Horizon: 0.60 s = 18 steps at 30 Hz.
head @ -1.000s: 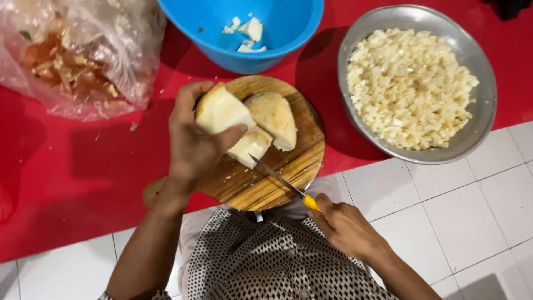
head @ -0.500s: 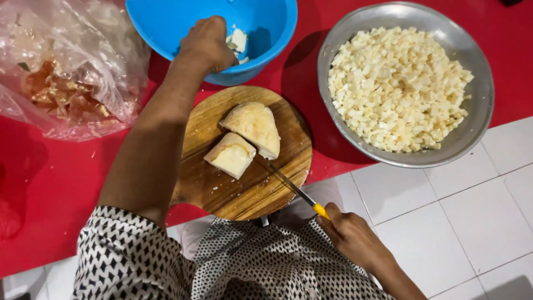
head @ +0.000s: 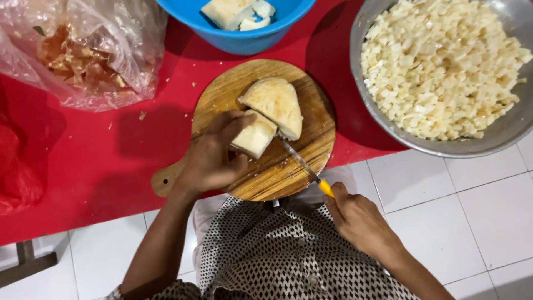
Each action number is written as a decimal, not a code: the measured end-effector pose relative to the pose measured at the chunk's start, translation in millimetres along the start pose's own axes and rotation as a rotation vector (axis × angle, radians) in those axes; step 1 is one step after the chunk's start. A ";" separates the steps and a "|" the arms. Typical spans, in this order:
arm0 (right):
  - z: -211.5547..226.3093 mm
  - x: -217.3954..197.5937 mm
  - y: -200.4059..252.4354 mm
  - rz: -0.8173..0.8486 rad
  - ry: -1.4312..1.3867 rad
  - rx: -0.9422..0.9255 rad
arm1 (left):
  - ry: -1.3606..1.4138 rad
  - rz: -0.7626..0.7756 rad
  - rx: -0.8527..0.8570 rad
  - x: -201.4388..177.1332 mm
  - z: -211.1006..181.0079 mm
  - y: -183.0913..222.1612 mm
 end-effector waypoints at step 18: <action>82.8 -23.1 8.1 -0.071 0.010 -0.048 | -0.077 -0.331 -0.084 20.0 -12.1 13.7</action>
Point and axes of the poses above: each hand's wrist, its own y-axis away from the middle knuckle, its own x-axis out of the palm, z = x × y, the point moved 10 cm from there along -y, towards the middle knuckle, and after that the axes turned 2 degrees about z, right-handed, at the moved point
